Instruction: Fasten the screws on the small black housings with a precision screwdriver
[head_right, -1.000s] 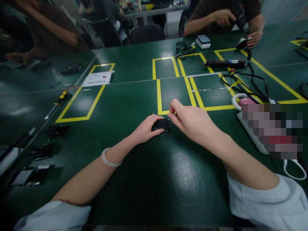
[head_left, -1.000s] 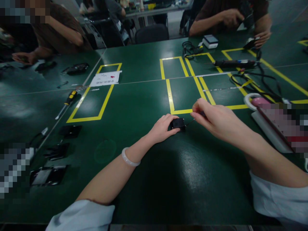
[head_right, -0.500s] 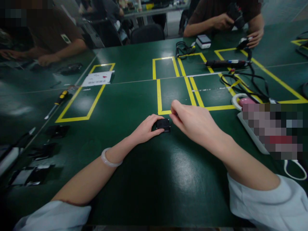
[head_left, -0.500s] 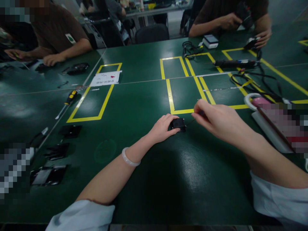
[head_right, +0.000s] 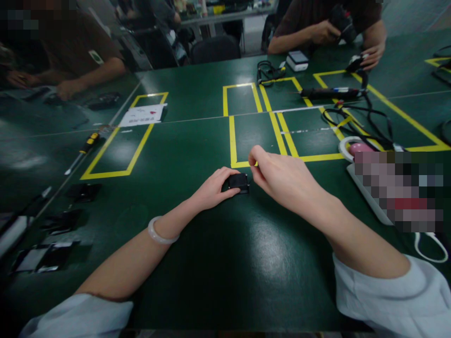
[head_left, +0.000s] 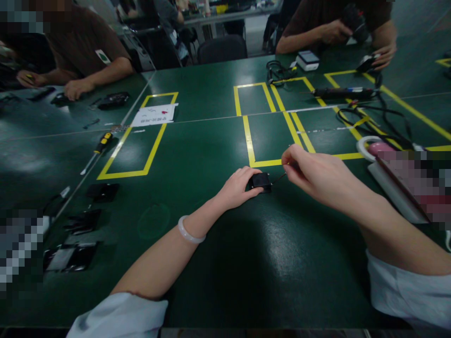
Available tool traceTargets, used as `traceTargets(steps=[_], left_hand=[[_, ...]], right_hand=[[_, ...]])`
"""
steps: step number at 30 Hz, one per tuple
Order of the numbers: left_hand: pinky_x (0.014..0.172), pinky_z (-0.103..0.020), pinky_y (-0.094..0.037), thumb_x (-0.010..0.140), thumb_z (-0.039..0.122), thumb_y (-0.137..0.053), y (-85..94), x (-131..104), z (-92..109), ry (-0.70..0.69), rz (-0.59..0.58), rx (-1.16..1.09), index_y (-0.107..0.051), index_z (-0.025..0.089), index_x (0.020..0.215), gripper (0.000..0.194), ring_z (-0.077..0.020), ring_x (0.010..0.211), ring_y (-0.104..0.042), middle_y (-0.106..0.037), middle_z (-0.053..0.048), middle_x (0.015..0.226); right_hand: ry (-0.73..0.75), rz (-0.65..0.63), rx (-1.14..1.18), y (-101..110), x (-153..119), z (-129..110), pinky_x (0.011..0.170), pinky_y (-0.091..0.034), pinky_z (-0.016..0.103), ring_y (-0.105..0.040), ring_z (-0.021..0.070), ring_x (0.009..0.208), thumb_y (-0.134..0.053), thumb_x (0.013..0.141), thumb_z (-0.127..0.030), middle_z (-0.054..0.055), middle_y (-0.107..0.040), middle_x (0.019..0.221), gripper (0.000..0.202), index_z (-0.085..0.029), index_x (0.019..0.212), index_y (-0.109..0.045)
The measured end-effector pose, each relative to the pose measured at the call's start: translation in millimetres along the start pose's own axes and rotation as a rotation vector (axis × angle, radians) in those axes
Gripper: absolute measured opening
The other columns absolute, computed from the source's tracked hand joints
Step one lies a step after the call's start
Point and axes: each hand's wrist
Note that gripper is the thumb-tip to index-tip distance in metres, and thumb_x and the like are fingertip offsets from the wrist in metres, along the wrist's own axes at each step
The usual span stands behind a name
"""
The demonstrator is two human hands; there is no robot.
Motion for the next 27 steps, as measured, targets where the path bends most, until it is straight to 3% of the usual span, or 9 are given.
traceTargets(steps=[7, 15, 27], left_hand=[[0.094, -0.038, -0.044, 0.089, 0.038, -0.057, -0.1, 0.9, 0.5, 0.003, -0.002, 0.001, -0.050, 0.020, 0.121, 0.037, -0.0242, 0.107, -0.054, -0.057, -0.009, 0.114], [0.095, -0.038, -0.044, 0.089, 0.039, -0.058, 0.5, 0.7, 1.0, 0.001, 0.004, -0.007, -0.051, 0.019, 0.121, 0.038, -0.0236, 0.108, -0.054, -0.057, -0.009, 0.115], [0.093, -0.038, -0.044, 0.090, 0.040, -0.056, 0.7, 0.2, 0.9, 0.006, -0.005, -0.002, -0.051, 0.019, 0.121, 0.038, -0.0235, 0.106, -0.054, -0.057, -0.008, 0.114]], right_hand=[[-0.018, 0.000, -0.057, 0.7, 0.7, 0.9, 0.052, -0.027, 0.027, -0.058, 0.0175, 0.060, -0.041, 0.095, -0.036, 0.003, -0.067, 0.072, 0.022, -0.020, 0.092, -0.056], [-0.017, 0.007, -0.028, -1.0, 0.4, -1.0, 0.052, -0.028, 0.028, -0.060, 0.0185, 0.061, -0.039, 0.094, -0.031, 0.004, -0.068, 0.076, 0.023, -0.017, 0.106, -0.052], [-0.038, -0.027, -0.045, 3.6, 0.2, -0.4, 0.053, -0.026, 0.028, -0.057, 0.0175, 0.059, -0.039, 0.095, -0.039, 0.004, -0.067, 0.072, 0.026, -0.020, 0.095, -0.058]])
Point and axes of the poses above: each hand's wrist, its own x-axis towards the middle knuckle, its own y-axis out of the back of the hand, z = x × y
